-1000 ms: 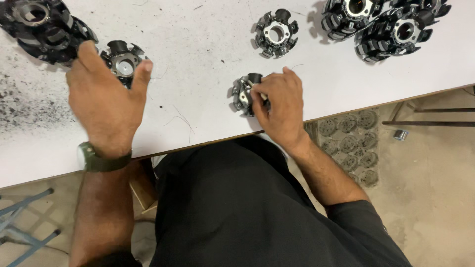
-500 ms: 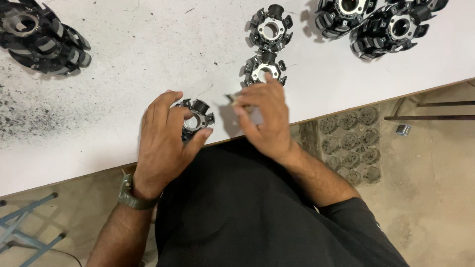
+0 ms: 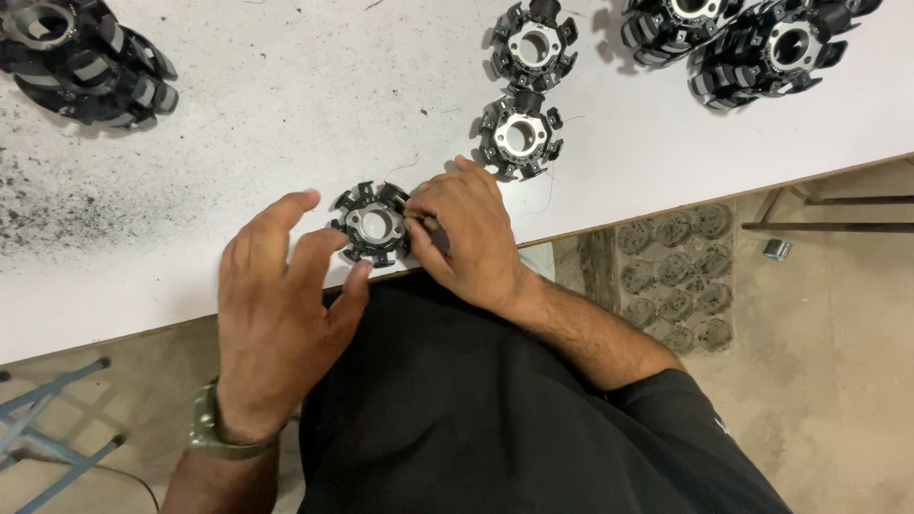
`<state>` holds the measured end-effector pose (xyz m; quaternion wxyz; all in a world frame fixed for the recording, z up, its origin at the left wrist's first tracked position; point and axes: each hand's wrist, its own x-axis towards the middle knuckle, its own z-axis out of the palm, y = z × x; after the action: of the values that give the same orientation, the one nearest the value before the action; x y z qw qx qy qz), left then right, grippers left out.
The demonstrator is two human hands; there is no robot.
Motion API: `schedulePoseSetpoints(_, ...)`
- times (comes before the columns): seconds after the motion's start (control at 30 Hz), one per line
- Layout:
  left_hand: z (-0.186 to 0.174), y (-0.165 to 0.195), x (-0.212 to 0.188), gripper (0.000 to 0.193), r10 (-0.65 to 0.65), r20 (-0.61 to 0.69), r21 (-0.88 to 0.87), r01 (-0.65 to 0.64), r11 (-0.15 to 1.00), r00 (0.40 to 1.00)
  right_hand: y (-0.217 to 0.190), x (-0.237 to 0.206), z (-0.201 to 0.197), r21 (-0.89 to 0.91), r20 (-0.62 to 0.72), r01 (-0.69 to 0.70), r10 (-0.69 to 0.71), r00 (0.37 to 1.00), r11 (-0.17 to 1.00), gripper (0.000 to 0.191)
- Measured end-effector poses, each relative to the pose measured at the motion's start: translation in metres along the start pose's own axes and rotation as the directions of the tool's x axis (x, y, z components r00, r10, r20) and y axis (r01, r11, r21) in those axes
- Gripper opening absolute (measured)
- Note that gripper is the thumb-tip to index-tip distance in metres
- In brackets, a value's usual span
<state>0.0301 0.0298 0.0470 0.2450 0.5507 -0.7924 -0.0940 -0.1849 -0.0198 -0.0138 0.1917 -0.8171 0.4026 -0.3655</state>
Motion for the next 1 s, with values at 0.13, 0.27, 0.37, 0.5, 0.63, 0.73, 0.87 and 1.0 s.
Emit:
schedulePoseSetpoints(0.13,0.027,0.006,0.016,0.027,0.016,-0.047,0.006,-0.016,1.000,0.999,-0.001,-0.002,-0.001,0.048,-0.018,0.013,-0.013,1.000,0.999,0.025)
schedulePoseSetpoints(0.27,0.050,-0.003,0.020,0.023,-0.095,-0.076,-0.059,0.091,0.994,0.993,-0.001,-0.002,-0.001,0.056,-0.005,0.041,-0.041,0.999,0.998,0.025)
schedulePoseSetpoints(0.37,0.062,-0.005,0.012,0.019,-0.166,-0.125,-0.128,0.150,0.980,0.978,0.000,-0.003,-0.001,0.035,0.003,0.043,-0.043,0.999,0.998,0.027)
schedulePoseSetpoints(0.5,0.071,-0.009,0.006,0.018,-0.156,-0.217,-0.127,0.130,0.983,0.964,-0.002,0.001,0.001,0.001,-0.005,0.078,-0.078,0.997,0.997,0.029)
schedulePoseSetpoints(0.63,0.069,-0.012,0.007,0.019,-0.114,-0.265,-0.140,0.079,0.987,0.958,-0.006,0.003,-0.004,0.010,0.013,0.062,-0.062,0.998,0.998,0.028)
schedulePoseSetpoints(0.73,0.064,-0.011,0.007,0.019,-0.097,-0.188,-0.151,0.069,0.986,0.977,-0.006,0.006,-0.006,0.025,0.043,0.049,-0.050,0.998,0.998,0.025)
schedulePoseSetpoints(0.87,0.061,-0.009,0.008,0.018,-0.084,-0.187,-0.132,0.060,0.989,0.979,-0.003,0.004,-0.007,0.044,0.050,0.045,-0.047,0.998,0.998,0.023)
schedulePoseSetpoints(1.0,0.064,-0.012,0.008,0.017,-0.105,-0.204,-0.143,0.077,0.987,0.973,0.001,0.001,-0.007,0.066,0.044,0.072,-0.075,0.996,0.995,0.023)
